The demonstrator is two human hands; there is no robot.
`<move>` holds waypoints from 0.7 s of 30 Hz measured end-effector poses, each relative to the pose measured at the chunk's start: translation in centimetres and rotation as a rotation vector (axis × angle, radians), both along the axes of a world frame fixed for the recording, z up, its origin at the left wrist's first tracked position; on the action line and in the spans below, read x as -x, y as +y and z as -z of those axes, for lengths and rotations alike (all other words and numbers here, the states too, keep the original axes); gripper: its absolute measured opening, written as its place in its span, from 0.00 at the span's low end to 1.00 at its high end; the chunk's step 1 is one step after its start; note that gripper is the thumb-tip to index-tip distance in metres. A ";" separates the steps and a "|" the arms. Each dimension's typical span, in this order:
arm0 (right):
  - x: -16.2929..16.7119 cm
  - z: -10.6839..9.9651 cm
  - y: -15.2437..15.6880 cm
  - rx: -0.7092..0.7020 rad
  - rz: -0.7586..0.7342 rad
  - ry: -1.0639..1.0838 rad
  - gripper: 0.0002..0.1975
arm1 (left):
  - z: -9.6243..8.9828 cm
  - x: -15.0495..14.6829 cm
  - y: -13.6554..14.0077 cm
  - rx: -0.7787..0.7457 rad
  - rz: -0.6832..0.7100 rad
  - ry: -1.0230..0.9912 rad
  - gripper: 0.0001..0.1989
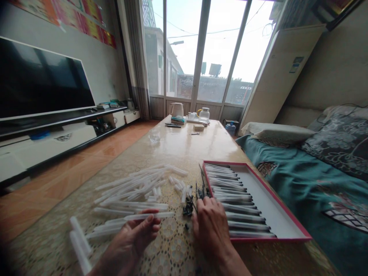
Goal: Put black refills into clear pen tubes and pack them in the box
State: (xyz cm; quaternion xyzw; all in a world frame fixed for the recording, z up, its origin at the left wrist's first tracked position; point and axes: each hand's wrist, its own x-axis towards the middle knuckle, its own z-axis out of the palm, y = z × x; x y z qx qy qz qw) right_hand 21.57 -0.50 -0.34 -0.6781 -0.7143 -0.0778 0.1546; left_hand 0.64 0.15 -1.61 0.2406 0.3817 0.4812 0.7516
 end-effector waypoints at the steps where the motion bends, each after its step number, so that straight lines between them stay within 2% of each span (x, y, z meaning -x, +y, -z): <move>1: 0.0 0.3 0.0 0.003 0.004 -0.017 0.04 | 0.1 0.0 0.0 -0.002 -0.010 -0.004 0.07; 4: 0.0 0.7 -0.1 0.000 0.019 0.006 0.05 | 0.2 -0.1 0.0 -0.001 -0.070 -0.029 0.06; 7: -0.1 0.4 -0.1 -0.007 -0.009 0.147 0.06 | 0.1 -0.1 0.1 0.020 -0.133 -0.021 0.04; 10: 0.2 -0.3 -0.5 0.025 -0.138 0.378 0.06 | 0.0 -0.1 0.5 0.021 -0.206 0.024 0.01; 13: 1.0 -0.9 -1.1 0.042 -0.284 0.521 0.06 | 0.0 0.2 0.9 0.006 -0.291 0.047 0.04; 21: 1.8 -1.3 -1.7 -0.003 -0.317 0.554 0.06 | -0.3 0.8 1.6 0.006 -0.342 0.019 0.06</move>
